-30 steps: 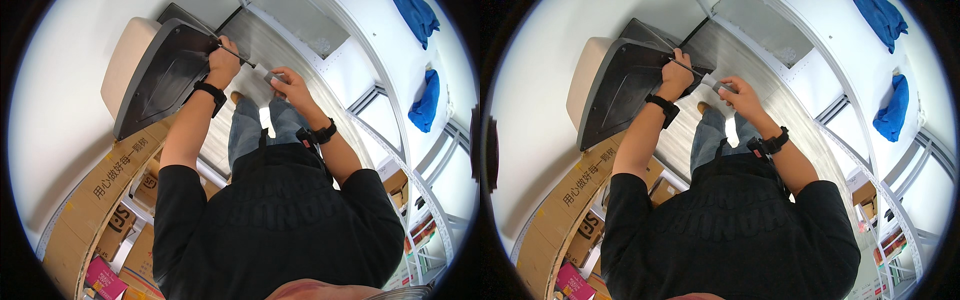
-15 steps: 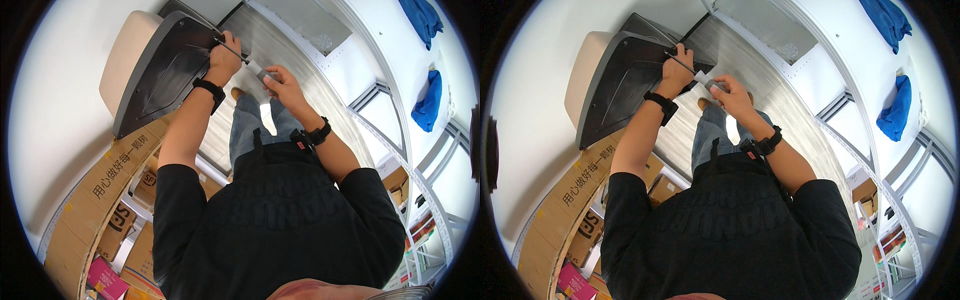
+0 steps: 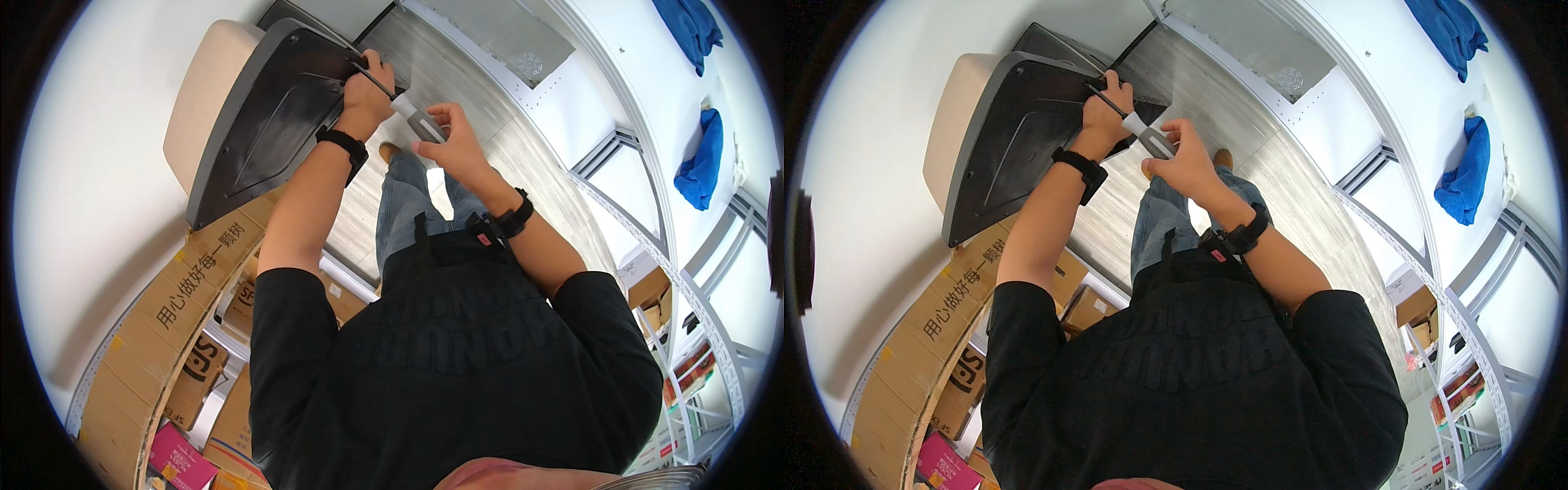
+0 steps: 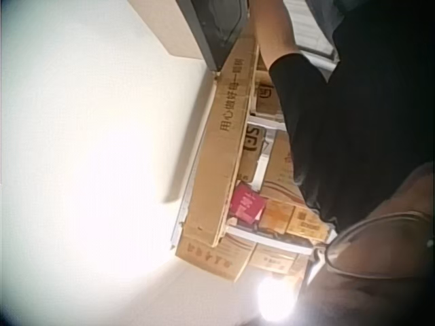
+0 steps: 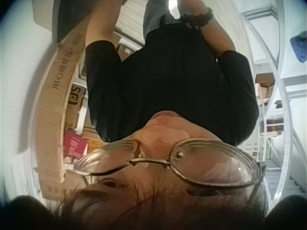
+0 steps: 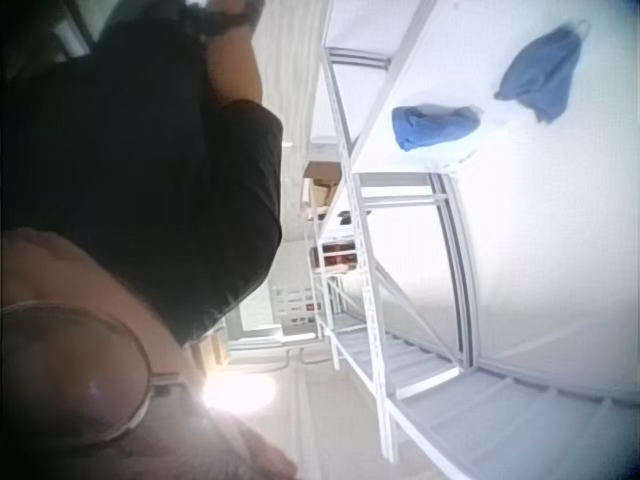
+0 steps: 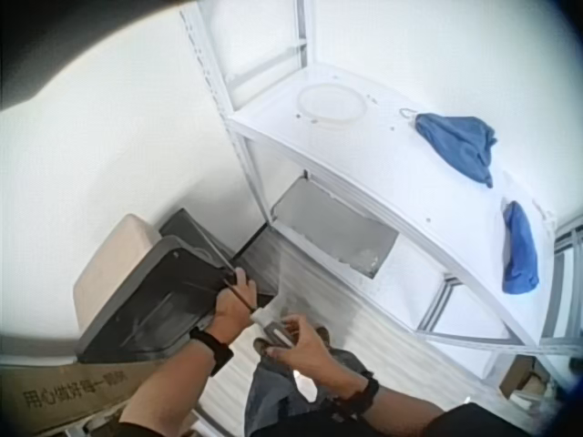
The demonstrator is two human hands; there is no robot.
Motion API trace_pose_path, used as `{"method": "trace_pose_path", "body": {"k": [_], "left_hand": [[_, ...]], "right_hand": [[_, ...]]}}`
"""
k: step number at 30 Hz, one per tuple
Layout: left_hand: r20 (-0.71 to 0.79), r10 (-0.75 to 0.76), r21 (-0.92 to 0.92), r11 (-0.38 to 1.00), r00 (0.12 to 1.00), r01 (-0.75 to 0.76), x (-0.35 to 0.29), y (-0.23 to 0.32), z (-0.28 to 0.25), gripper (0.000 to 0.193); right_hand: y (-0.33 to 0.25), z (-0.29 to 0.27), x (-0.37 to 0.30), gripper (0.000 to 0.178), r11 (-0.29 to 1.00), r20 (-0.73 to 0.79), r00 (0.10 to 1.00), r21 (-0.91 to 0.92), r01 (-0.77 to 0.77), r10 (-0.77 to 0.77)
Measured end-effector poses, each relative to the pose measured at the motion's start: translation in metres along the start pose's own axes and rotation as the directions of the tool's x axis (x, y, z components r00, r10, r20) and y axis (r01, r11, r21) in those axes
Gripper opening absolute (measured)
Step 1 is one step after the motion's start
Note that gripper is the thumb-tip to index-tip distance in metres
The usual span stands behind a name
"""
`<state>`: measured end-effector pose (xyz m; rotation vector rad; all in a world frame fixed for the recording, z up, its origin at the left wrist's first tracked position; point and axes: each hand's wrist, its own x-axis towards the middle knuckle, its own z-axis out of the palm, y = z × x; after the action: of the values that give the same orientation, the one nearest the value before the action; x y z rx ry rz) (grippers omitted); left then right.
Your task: The person uses a screwdriver to fasten screws into the back panel of a black electronic device mounted on a white shelf. They repeatedly insert and tighten screws at multiple locations along the panel's edge.
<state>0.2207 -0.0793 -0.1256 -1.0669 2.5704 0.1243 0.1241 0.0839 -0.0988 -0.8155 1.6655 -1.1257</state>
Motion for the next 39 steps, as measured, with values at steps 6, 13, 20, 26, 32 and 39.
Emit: {"method": "trace_pose_path", "body": {"k": [6,13,20,26,32,39], "left_hand": [[-0.007,0.009,-0.023,1.0,1.0,-0.009,-0.002,-0.001,-0.003,0.036],[-0.032,-0.002,-0.02,1.0,0.999,0.002,-0.002,0.0,-0.002,0.038],[-0.01,-0.009,-0.024,1.0,1.0,0.009,0.0,0.0,-0.001,0.039],[0.01,-0.011,-0.021,1.0,1.0,0.011,-0.002,0.001,-0.003,0.046],[-0.02,-0.016,-0.034,0.999,1.0,0.016,-0.003,0.003,-0.005,0.038],[-0.058,-0.026,-0.018,1.0,0.998,0.025,-0.002,0.004,-0.001,0.039]], "right_hand": [[-0.016,-0.005,-0.001,0.037,0.841,0.193,0.929,0.395,-0.369,0.317],[-0.019,0.001,-0.004,0.034,0.699,0.286,0.894,0.558,-0.448,0.345],[-0.025,0.004,-0.003,0.034,0.772,0.26,0.889,0.443,-0.456,0.377],[-0.021,-0.003,-0.001,0.03,0.619,0.441,0.816,0.536,-0.573,0.373],[-0.031,0.002,-0.002,0.029,0.742,0.313,0.847,0.411,-0.529,0.43],[-0.033,-0.007,0.004,0.029,0.612,0.425,0.781,0.486,-0.623,0.458]]}}
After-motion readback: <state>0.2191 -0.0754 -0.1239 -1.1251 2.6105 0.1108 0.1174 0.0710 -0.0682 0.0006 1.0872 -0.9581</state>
